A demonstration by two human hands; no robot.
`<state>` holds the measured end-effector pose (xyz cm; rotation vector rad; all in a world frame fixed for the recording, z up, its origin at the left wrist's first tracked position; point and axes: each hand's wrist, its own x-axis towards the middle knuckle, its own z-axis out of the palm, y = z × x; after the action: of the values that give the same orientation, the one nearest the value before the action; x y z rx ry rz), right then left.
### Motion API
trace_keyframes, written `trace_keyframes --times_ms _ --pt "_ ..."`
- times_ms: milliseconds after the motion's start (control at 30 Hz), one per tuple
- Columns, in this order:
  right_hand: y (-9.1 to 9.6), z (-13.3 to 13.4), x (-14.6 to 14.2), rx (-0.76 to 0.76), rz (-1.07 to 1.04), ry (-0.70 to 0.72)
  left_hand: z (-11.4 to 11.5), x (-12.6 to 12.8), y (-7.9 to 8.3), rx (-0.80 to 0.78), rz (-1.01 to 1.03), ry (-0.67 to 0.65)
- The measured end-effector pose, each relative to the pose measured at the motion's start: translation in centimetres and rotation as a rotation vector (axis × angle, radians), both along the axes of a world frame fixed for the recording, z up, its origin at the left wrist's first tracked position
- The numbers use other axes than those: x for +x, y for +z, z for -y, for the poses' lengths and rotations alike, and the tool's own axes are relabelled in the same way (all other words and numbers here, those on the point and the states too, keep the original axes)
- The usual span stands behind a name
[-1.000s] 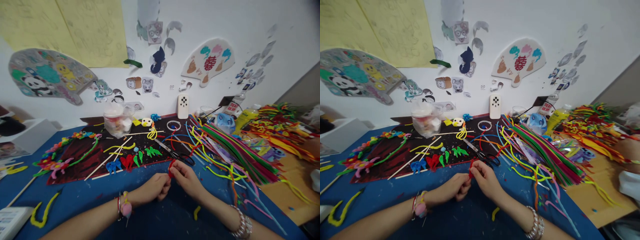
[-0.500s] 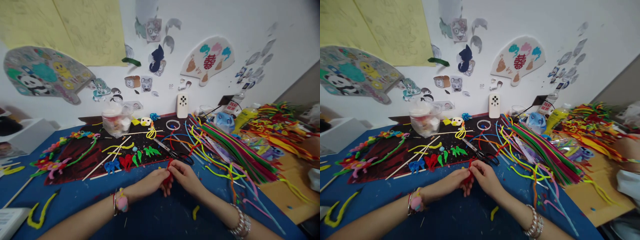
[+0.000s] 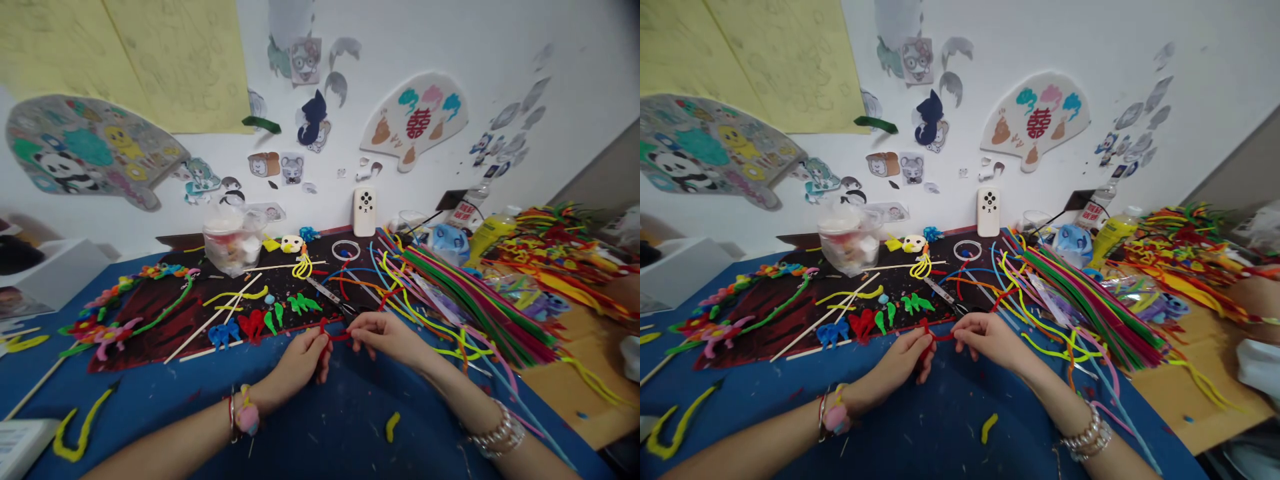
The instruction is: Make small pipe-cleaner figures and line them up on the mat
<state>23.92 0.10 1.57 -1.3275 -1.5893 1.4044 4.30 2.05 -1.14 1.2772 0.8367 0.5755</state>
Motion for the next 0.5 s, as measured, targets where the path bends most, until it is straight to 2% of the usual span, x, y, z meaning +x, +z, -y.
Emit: trace_keyframes --times_ms 67,167,267,367,500 --pt "-0.1 0.3 -0.3 0.147 0.149 -0.036 0.2 0.1 0.1 -0.018 0.012 0.035" --pt "-0.6 0.9 -0.7 0.48 0.453 -0.065 0.5 0.1 0.4 -0.093 0.071 0.085" --pt "-1.2 1.2 -0.7 0.713 0.56 -0.074 0.6 0.0 0.6 -0.211 0.156 0.094" --pt "-1.4 0.9 -0.5 0.698 0.446 -0.195 0.4 -0.3 0.5 -0.309 0.224 0.095" --pt "-1.6 0.1 -0.5 0.428 0.097 -0.406 0.2 -0.6 0.2 -0.373 0.305 0.133"
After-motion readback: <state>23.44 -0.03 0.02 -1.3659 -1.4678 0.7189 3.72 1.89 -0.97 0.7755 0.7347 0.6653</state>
